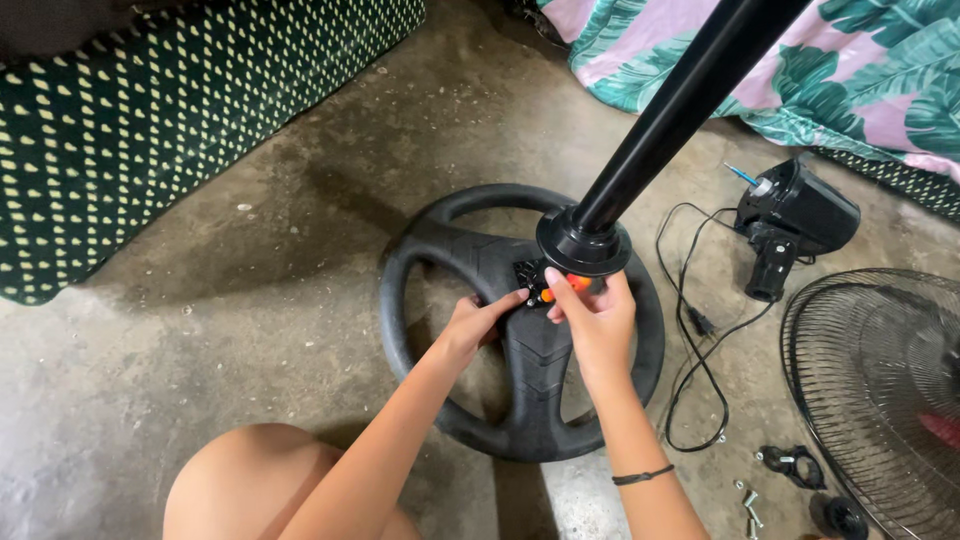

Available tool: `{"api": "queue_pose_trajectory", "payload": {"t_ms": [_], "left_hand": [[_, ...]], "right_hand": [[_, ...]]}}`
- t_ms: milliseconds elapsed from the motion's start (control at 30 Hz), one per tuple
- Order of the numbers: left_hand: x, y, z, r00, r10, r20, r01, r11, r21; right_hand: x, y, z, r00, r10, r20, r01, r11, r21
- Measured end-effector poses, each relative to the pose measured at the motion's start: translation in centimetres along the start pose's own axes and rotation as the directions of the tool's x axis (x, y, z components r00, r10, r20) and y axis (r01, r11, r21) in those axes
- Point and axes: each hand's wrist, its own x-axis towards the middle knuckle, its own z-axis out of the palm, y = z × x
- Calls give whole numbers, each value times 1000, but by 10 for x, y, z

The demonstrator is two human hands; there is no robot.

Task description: The person assembles the base of a pedestal fan on the floor. They align the round plastic base wheel with the fan pole, insert screws into the mounting bracket, and tighten them with a screwdriver, repositioning the base and picking up loose screws from the floor between fasteners.

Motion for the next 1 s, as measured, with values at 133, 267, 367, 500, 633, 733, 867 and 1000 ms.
{"api": "queue_pose_trajectory", "payload": {"t_ms": [133,267,367,500,633,733,867,1000], "left_hand": [[7,0,3,1000,-12,15,13,998,-64],[12,-1,3,998,-9,59,15,995,-100],[13,-2,4,997,-18,81,25,995,-95],[6,1,8,991,35,128,-29,999,-45],[2,12,15,990,77,121,-88,993,82],[3,18,18,997,51,57,-65,961,268],[5,16,20,990,144,-3,-138,954,265],[4,14,30,952,305,-37,-300,948,106]], "right_hand": [[8,1,-10,1000,-15,24,17,998,-61],[5,1,-16,1000,-19,22,21,995,-102],[5,3,-20,997,-73,36,78,983,-164],[11,-4,-36,994,-57,90,81,950,-302],[8,-16,-55,958,-92,273,202,890,-408],[-5,-18,-69,968,-20,250,152,840,-520],[-21,-16,-99,971,72,228,44,885,-464],[-28,-18,-145,982,13,190,58,930,-364]]}}
